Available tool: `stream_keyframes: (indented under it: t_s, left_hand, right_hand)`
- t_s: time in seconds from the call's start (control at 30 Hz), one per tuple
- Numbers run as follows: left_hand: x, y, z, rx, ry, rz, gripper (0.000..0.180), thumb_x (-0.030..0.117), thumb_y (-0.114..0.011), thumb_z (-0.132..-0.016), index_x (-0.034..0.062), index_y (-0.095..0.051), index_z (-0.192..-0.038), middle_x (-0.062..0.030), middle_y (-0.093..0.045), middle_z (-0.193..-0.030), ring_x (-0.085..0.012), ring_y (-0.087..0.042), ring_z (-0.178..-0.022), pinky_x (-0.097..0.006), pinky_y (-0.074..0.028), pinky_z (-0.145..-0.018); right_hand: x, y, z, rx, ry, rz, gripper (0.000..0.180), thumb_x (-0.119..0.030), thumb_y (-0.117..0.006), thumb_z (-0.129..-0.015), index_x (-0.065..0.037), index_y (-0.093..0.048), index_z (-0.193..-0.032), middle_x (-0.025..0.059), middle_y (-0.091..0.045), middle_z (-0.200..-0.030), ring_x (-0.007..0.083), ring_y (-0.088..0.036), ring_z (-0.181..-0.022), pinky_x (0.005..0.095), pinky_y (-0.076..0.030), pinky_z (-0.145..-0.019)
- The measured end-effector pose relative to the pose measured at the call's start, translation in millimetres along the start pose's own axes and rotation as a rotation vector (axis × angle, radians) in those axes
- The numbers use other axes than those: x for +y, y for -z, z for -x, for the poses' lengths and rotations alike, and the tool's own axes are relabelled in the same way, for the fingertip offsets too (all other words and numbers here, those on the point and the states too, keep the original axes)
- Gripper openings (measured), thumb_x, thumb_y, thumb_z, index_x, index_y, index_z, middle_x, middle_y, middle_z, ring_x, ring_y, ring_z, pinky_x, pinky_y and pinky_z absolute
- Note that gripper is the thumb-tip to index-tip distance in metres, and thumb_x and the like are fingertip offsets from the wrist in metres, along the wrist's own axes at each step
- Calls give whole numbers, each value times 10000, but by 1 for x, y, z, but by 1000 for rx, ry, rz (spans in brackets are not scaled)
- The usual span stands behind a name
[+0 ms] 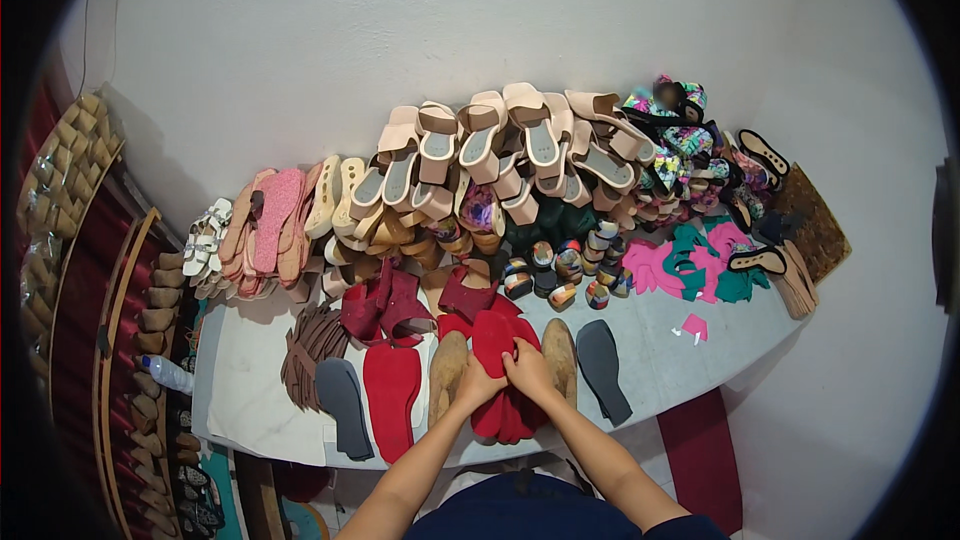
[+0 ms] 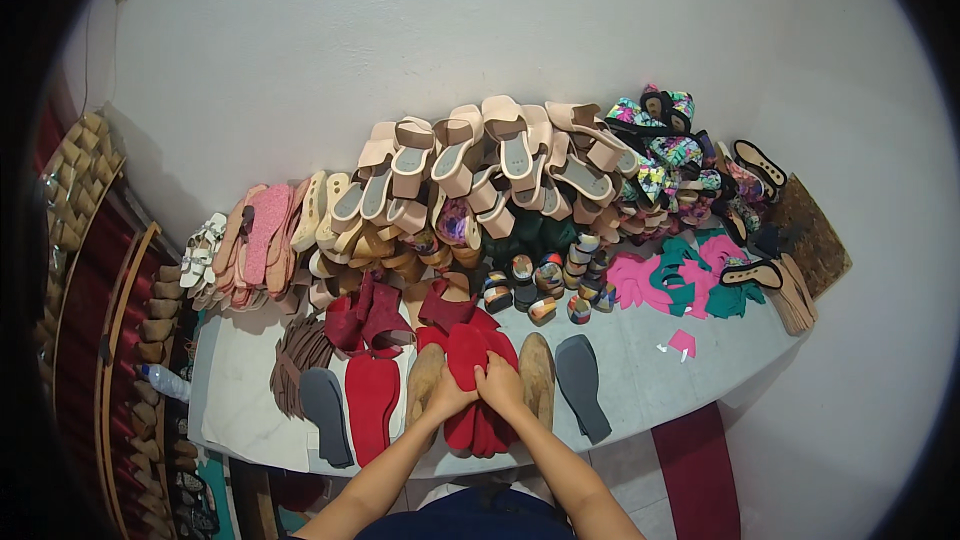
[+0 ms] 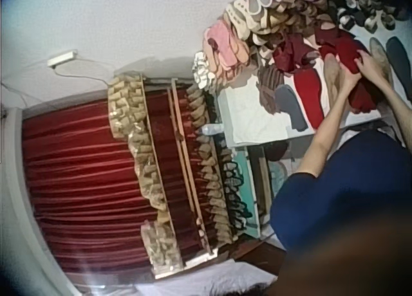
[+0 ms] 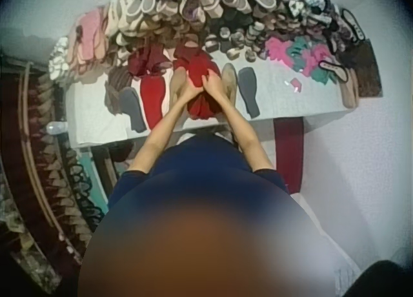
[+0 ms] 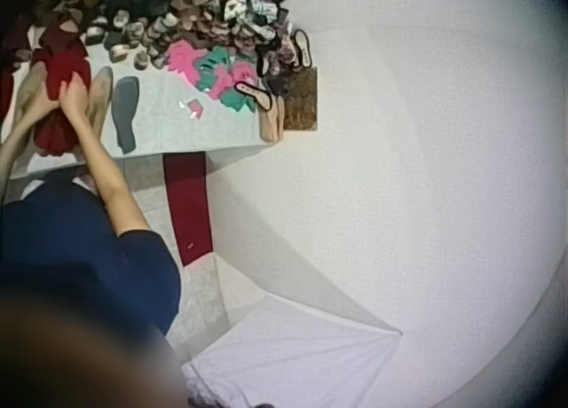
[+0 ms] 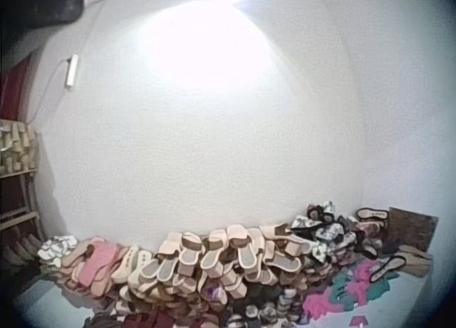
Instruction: Attaching red straps to shoe soles to assemble sandals in a workshop environment.
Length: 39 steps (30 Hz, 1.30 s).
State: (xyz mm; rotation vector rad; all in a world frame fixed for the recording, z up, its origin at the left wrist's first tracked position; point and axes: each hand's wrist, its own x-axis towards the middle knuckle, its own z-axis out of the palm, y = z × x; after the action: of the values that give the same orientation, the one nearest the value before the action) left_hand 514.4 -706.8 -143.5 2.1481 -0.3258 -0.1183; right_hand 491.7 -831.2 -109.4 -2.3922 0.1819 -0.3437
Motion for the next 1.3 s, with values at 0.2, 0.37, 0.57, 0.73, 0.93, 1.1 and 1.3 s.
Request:
stream_keyframes:
  t_s: [0.2, 0.37, 0.57, 0.73, 0.93, 1.1, 1.3]
  left_hand:
    - [44, 31, -9, -165, 307, 724, 467, 182, -628, -732, -5, -404, -1097, -117, -544, -986, -215, -560, -865, -311, -464, -728]
    - [45, 26, -9, -239, 479, 1337, 337, 138, -492, -837, 19, -382, -1133, -119, -528, -1054, -206, -570, -854, -323, -477, -746]
    - [55, 23, -11, -356, 493, 1382, 311, 159, -418, -873, 26, -371, -1150, -151, -539, -1037, -244, -579, -825, -341, -490, -724]
    - [54, 23, -13, -355, 498, 1306, 335, 188, -447, -855, 23, -391, -1140, -148, -541, -1035, -247, -570, -856, -362, -482, -747]
    - [52, 19, -11, -390, 572, 1708, 393, 257, -471, -837, -12, -421, -1119, -143, -500, -1110, -294, -491, -1010, -419, -406, -870]
    - [47, 20, -7, -439, 484, 1775, 424, 270, -443, -857, -20, -380, -1160, -143, -450, -1174, -315, -446, -1074, -423, -406, -873]
    - [42, 20, -6, -525, 386, 1533, 458, 314, -386, -874, -17, -334, -1186, -152, -435, -1188, -289, -474, -1039, -407, -431, -847]
  right_hand:
    - [11, 13, -22, -176, -249, -545, 402, -163, -551, -789, 34, -395, -1103, 46, -535, -691, 132, -524, -586, 267, -452, -570]
    - [8, 46, -26, -263, -100, -508, 341, -180, -505, -827, 13, -439, -1101, 60, -560, -752, 131, -546, -640, 237, -456, -591]
    - [61, 70, -2, -152, -98, -82, 506, -298, -562, -752, -5, -437, -1145, 204, -516, -1032, 297, -498, -977, 352, -379, -843]
    - [80, 56, 29, -332, -326, -285, 807, -344, -670, -624, -18, -286, -1254, 237, -251, -1267, 332, -243, -1201, 358, -231, -988]
    - [75, 48, 53, -117, -392, -381, 815, -177, -700, -578, -82, -286, -1273, 217, -260, -1261, 324, -254, -1197, 348, -243, -987]
    - [88, 41, 54, -101, -339, -450, 783, -87, -646, -593, -92, -275, -1283, 220, -278, -1264, 306, -301, -1174, 347, -266, -969]
    - [76, 59, 39, -111, -394, -838, 743, 10, -582, -613, -72, -275, -1284, 195, -344, -1239, 262, -405, -1096, 307, -346, -898]
